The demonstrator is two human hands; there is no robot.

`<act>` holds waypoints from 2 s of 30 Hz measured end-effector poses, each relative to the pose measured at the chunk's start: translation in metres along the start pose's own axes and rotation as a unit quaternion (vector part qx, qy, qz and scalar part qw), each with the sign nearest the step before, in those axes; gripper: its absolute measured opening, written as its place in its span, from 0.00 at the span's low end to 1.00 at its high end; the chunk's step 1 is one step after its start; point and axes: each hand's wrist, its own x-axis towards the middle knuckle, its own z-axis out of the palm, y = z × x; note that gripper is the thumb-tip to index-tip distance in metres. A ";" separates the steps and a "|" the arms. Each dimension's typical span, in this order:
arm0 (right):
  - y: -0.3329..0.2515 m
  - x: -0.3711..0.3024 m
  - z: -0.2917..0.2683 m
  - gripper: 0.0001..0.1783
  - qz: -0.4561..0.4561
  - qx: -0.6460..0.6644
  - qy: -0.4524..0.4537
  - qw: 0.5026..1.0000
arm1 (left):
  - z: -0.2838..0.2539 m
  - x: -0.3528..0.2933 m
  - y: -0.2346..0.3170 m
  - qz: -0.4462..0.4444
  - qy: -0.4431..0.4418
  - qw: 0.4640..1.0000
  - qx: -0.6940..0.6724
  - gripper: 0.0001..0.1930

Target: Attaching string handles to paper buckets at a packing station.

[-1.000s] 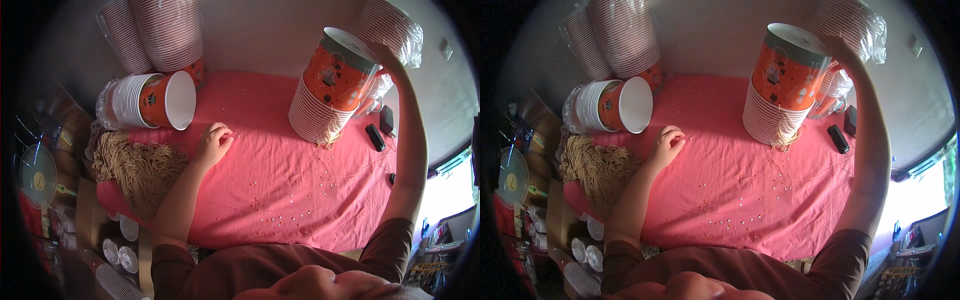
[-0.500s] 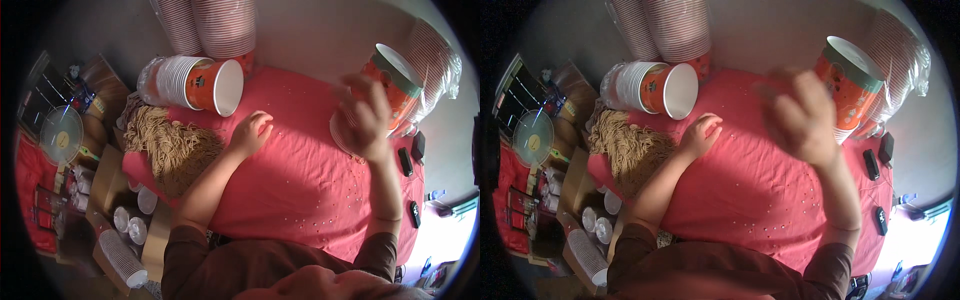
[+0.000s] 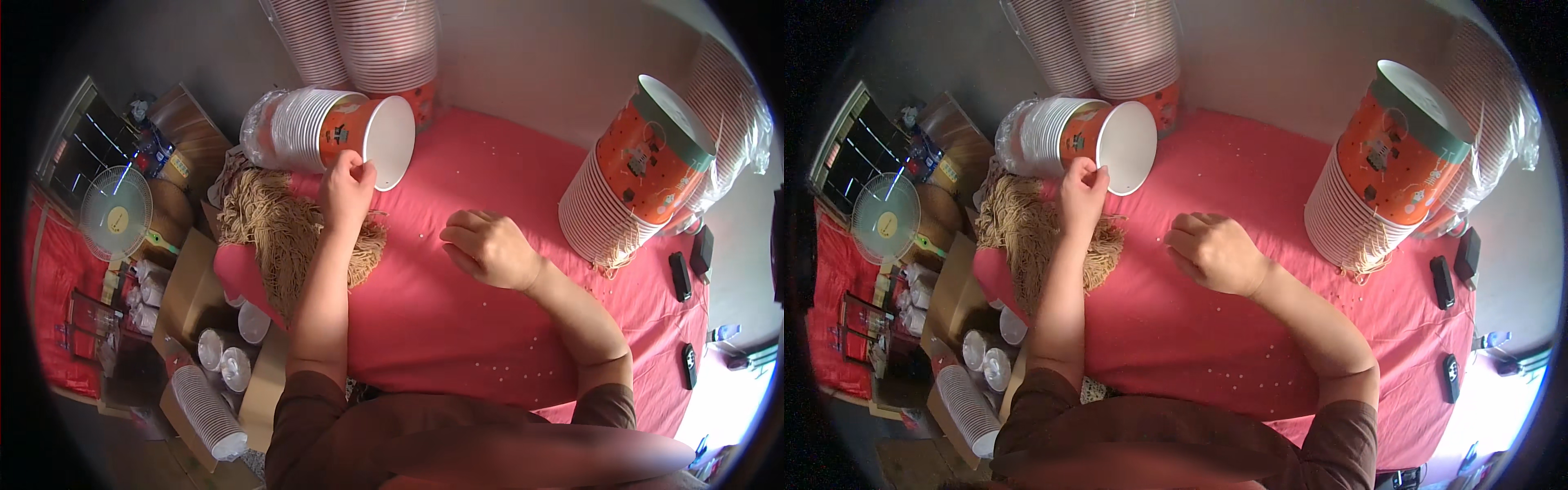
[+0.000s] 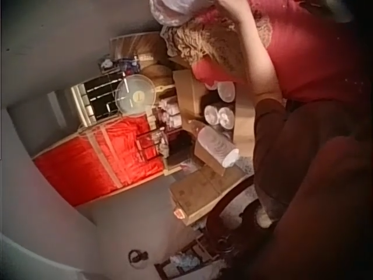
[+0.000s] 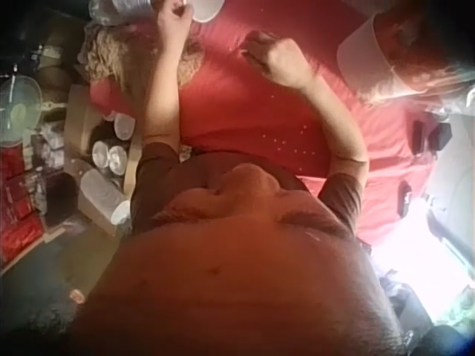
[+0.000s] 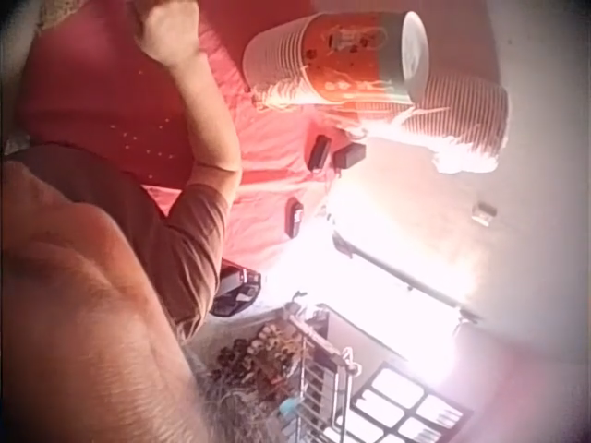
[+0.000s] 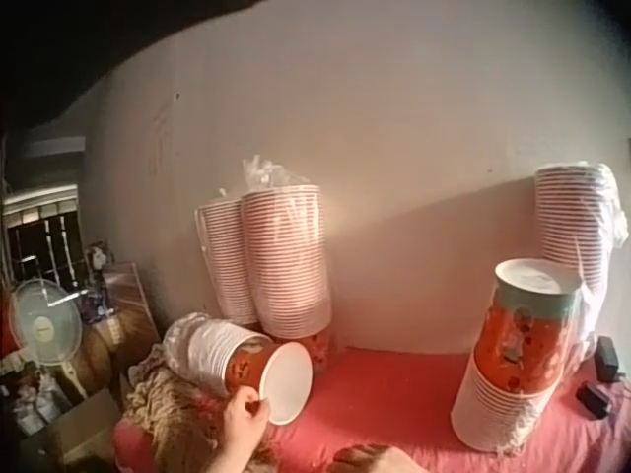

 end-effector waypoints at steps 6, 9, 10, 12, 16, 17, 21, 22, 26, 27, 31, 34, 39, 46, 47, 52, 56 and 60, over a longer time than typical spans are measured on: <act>0.009 -0.008 0.018 0.15 0.023 -0.009 -0.002 1.000 | 0.000 -0.004 0.015 0.008 0.003 0.997 -0.073 0.09; 0.003 -0.003 0.011 0.25 0.052 -0.051 0.035 0.997 | -0.003 -0.008 0.032 0.027 0.010 0.987 -0.157 0.09; 0.002 -0.001 0.008 0.28 0.058 -0.066 0.054 0.995 | -0.004 -0.010 0.039 0.036 0.010 0.984 -0.176 0.09; 0.007 -0.001 0.002 0.32 0.049 -0.117 0.053 0.990 | -0.010 -0.010 0.052 0.021 -0.011 0.972 -0.235 0.09; 0.013 -0.003 -0.002 0.21 0.016 -0.158 0.043 0.986 | -0.011 -0.014 0.059 -0.032 -0.066 0.940 -0.334 0.08; 0.016 -0.005 -0.004 0.17 0.003 -0.144 0.021 0.989 | -0.012 -0.014 0.063 -0.032 -0.066 0.939 -0.335 0.08; 0.004 0.003 -0.009 0.10 -0.046 -0.152 0.036 0.987 | -0.003 -0.014 0.044 -0.114 -0.124 0.893 -0.418 0.07; 0.003 0.002 -0.011 0.10 -0.044 -0.152 0.036 0.987 | -0.003 -0.012 0.045 -0.130 -0.143 0.871 -0.452 0.06; 0.001 0.004 -0.026 0.09 -0.042 -0.150 0.047 0.987 | -0.005 -0.017 0.061 -0.195 -0.188 0.808 -0.522 0.08; 0.000 0.003 -0.028 0.09 -0.022 -0.126 0.046 0.991 | -0.003 -0.018 0.064 -0.202 -0.189 0.810 -0.517 0.07; -0.007 0.005 -0.032 0.08 -0.006 -0.107 0.033 0.994 | 0.008 -0.022 0.045 -0.174 -0.232 0.819 -0.495 0.10; -0.008 0.004 -0.030 0.09 0.004 -0.144 0.015 0.989 | 0.006 -0.019 0.044 -0.140 -0.256 0.845 -0.448 0.13; -0.008 0.004 -0.026 0.13 0.002 -0.185 0.027 0.982 | -0.017 -0.002 0.042 -0.067 -0.174 0.926 -0.328 0.13; -0.008 0.004 -0.023 0.14 0.012 -0.205 0.034 0.978 | -0.057 0.001 0.006 -0.165 -0.140 0.933 -0.287 0.09; -0.008 0.003 -0.022 0.13 0.016 -0.204 0.036 0.978 | -0.058 -0.004 0.005 -0.104 -0.166 0.956 -0.216 0.08; -0.008 0.003 -0.022 0.11 0.015 -0.190 0.032 0.981 | -0.047 -0.018 0.011 0.051 -0.253 0.965 0.046 0.09; -0.009 0.003 -0.022 0.09 0.019 -0.191 0.026 0.981 | -0.031 -0.025 0.002 0.081 -0.295 0.945 0.117 0.08; -0.010 0.003 -0.021 0.09 0.021 -0.191 0.021 0.981 | -0.016 -0.030 -0.022 0.142 -0.234 0.952 0.134 0.04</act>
